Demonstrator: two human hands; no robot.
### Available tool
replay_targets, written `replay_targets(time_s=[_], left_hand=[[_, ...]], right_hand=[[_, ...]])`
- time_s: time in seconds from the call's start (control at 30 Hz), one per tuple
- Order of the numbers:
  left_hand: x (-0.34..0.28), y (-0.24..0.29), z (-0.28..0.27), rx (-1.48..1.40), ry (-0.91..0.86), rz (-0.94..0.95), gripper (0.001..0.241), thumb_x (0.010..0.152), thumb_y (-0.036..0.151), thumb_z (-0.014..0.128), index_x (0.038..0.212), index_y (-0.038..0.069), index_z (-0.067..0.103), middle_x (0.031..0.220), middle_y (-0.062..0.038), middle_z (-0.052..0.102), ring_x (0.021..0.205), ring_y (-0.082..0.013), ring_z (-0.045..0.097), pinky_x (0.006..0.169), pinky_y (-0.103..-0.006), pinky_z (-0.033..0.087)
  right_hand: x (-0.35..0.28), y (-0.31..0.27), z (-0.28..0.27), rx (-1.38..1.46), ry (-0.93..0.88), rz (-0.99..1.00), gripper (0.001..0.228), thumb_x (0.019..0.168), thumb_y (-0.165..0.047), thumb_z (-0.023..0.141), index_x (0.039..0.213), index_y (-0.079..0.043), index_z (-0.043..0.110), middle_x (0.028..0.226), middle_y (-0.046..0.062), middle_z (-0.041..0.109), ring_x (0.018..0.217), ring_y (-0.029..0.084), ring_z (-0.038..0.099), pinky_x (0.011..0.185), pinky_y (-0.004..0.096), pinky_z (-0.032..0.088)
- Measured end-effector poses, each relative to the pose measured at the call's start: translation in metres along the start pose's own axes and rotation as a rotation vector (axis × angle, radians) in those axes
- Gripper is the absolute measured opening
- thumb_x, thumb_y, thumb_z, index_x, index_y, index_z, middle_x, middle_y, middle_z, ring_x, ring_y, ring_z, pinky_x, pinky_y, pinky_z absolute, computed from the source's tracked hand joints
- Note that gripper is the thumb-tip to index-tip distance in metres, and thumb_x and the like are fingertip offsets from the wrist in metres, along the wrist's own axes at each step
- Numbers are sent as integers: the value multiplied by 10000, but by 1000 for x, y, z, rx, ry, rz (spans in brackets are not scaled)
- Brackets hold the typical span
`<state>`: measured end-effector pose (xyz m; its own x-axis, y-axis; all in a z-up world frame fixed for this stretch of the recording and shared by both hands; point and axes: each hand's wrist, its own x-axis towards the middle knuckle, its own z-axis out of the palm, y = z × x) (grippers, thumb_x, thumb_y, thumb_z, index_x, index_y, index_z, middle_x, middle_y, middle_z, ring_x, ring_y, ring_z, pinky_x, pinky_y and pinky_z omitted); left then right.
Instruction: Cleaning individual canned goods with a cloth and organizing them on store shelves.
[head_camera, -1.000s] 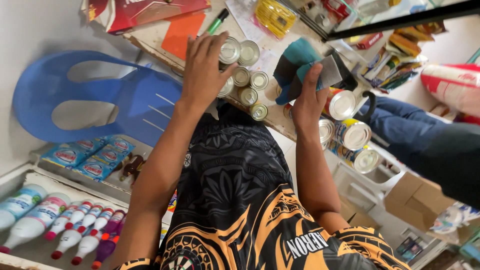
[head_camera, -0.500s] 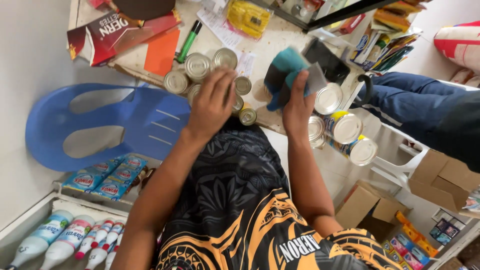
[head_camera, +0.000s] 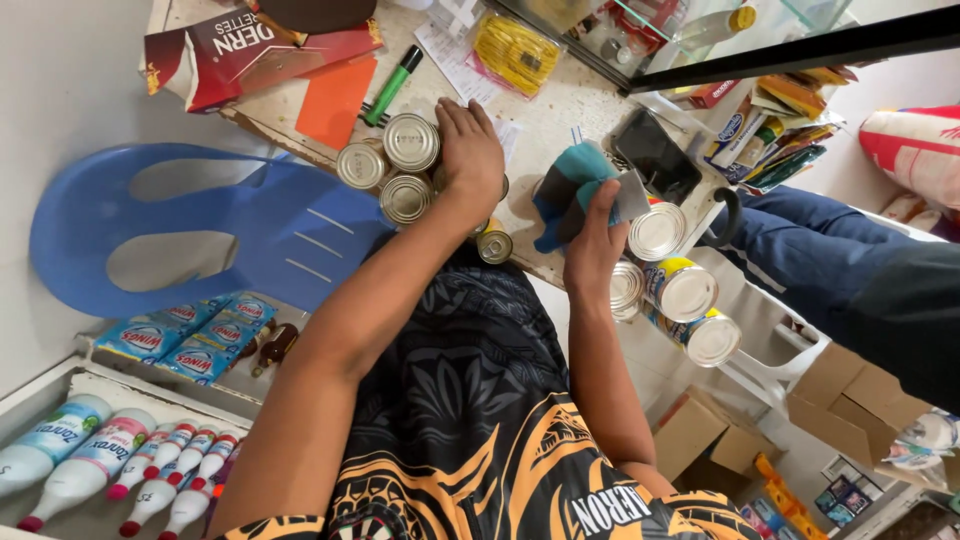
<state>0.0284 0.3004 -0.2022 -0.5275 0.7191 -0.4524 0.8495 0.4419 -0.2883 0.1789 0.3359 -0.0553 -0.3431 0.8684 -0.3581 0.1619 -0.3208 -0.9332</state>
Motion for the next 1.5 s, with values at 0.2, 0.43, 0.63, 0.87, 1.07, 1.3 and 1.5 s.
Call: replay_targets(time_s=[0.2,0.43,0.63,0.87,1.07,1.3,1.5], left_hand=[[16,14,32,-38,124,-141,511,990,166,490,1401,-137,466,1325,-384,522,1161,-527,595,1043,-598,429],[-22,-6,-30,-237,274,42,613,862,88,629,1386,-160,428,1326,-399,453,1130,-476,500,1078,-581,381],[-90,-60,-129,-774,318,279,686,855,106,694,1424,-118,384,1250,-313,438,1037,-391,537,898,-482,536],[-147,-113,-155,-1413,298,314,816,639,440,940,1346,210,604,1175,-88,597,1055,-353,712,858,-430,596],[-179,-140,-154,-1884,482,489,645,806,129,750,1388,58,481,1299,-140,624,1162,-277,670,1038,-394,581],[-233,-135,-131,-1718,711,502,685,960,310,730,1478,69,352,1390,-196,485,1272,-383,627,1121,-524,608],[-286,-147,-106,-1660,749,498,747,961,153,727,1558,47,291,1433,-179,514,1287,-314,613,1136,-415,531]], right_hand=[[2,0,-4,69,33,34,635,978,-573,511,1255,-14,632,1036,76,660,807,143,607,626,283,535],[-1,-7,-8,58,123,22,678,960,-593,501,1277,5,551,1165,109,622,1031,182,626,904,321,548],[-8,-19,-17,-62,173,-204,587,1045,-512,462,1270,17,582,1146,93,630,1021,175,595,927,321,513],[-31,-23,-5,-335,-127,-501,443,1124,-355,433,1261,27,611,1150,222,650,1090,246,561,1090,481,417],[-50,115,-45,-1058,50,-1283,676,990,110,654,1506,211,229,1216,349,575,838,371,506,830,417,497],[-139,-15,45,66,-421,-456,790,1105,-573,122,1547,63,281,1582,200,381,1413,320,425,1239,418,328],[-187,-30,70,38,-412,-428,739,1107,-605,150,1560,-44,313,1563,169,442,1439,313,459,1225,430,379]])
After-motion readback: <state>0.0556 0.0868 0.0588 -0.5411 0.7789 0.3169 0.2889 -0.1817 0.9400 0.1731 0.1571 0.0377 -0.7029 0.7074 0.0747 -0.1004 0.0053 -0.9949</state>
